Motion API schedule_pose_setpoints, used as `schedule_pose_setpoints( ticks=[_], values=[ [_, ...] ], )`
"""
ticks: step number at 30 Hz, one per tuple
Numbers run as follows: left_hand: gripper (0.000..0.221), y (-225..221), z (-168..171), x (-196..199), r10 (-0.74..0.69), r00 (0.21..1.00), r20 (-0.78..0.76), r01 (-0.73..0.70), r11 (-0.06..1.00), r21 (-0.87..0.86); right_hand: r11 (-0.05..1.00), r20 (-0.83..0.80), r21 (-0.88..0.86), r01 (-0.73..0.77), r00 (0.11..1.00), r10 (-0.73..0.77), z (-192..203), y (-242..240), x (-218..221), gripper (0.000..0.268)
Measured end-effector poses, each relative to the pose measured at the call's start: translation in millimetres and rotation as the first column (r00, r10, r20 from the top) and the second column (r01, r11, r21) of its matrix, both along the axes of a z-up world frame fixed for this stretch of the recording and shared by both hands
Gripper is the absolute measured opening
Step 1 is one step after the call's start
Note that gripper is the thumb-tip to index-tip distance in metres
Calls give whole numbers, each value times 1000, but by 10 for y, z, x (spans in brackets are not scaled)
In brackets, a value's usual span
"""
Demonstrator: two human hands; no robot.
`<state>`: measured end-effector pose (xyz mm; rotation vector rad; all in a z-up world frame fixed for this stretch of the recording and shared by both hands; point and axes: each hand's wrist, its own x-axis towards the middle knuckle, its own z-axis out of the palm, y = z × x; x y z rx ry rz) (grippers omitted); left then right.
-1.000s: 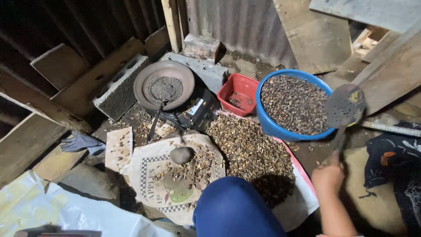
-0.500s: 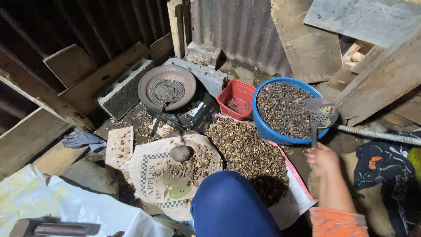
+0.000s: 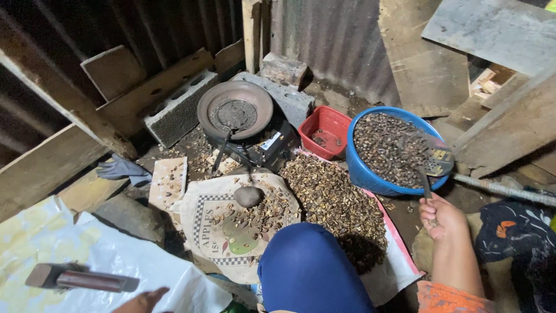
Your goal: Processing seeds by peeling them with a stone, flattening them into discs with a mallet, and handling them on a stove.
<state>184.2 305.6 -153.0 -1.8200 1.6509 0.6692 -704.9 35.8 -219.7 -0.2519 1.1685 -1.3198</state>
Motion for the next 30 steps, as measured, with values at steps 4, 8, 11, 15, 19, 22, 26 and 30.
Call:
schedule_pose_setpoints(
  ticks=[4, 8, 11, 15, 19, 22, 26, 30],
  values=[
    [50, -721, 1737, -987, 172, 981, -94, -182, 976, -117, 992, -132, 30, 124, 984, -119, 496, 43, 307, 30],
    [63, -1257, 2339, -1363, 379, 843, -382, -470, 865, -177, 998, -194, -19, 64, 979, -66, 500, -64, 328, 28],
    [70, -1687, 2494, -1585, 477, 653, -588, -663, 736, -139, 990, -239, -27, 141, 961, -143, 472, -68, 320, 30],
    [69, -2190, 2421, -1864, 535, 114, -837, -856, 480, 190, 993, -137, -1, 115, 984, -114, 252, -123, 137, 29],
    [65, -2585, 2121, -2075, 423, -377, -824, -779, 337, 530, 999, -91, -3, 50, 995, -50, 284, -144, 92, 24],
    [41, -2889, 1534, -2046, 341, -510, -790, -730, 314, 607, 990, -36, -105, -93, 995, 89, 413, -131, 80, 38],
    [34, -3209, 839, -1974, 307, -545, -780, -711, 324, 624, 981, -118, -43, -191, 976, 185, 786, -228, 410, 41],
    [34, -3414, 726, -2031, 335, -518, -787, -741, 283, 609, 957, -217, -87, -276, 943, 252, 954, -572, 974, 40]
  ],
)
